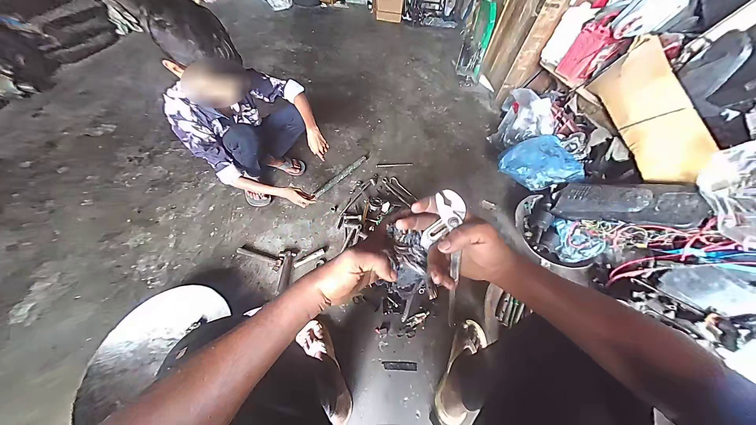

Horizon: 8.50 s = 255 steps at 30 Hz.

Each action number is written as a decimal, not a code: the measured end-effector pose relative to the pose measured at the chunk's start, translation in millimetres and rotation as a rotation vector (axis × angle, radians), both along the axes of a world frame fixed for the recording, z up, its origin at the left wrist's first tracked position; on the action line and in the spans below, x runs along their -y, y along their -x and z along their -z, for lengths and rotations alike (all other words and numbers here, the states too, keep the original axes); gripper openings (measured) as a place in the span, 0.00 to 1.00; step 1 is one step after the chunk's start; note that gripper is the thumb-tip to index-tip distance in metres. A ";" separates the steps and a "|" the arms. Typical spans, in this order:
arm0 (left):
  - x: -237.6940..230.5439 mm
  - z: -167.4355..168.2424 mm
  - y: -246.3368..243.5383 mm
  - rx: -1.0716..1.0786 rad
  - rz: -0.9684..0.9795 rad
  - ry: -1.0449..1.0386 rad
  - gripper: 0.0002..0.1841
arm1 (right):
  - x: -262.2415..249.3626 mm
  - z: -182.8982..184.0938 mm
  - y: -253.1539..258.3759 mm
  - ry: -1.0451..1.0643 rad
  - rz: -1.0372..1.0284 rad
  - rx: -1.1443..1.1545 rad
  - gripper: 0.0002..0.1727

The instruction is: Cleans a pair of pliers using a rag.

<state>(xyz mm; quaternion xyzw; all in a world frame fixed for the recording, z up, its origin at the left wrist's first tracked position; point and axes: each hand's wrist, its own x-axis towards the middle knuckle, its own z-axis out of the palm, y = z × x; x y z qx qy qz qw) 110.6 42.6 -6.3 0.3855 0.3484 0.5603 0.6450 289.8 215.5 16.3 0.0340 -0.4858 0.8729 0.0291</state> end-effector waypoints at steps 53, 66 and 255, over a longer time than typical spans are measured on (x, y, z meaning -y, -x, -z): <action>-1.5 3.9 -0.4 0.190 -0.109 0.193 0.07 | -5.3 13.0 13.4 -0.720 0.166 0.166 0.15; 1.8 -2.7 0.2 0.115 -0.317 0.232 0.10 | 23.7 -4.6 14.3 -0.305 0.251 0.433 0.18; 0.1 13.7 10.5 -0.246 -0.449 0.166 0.12 | 31.9 -1.9 31.7 -1.379 0.549 0.044 0.23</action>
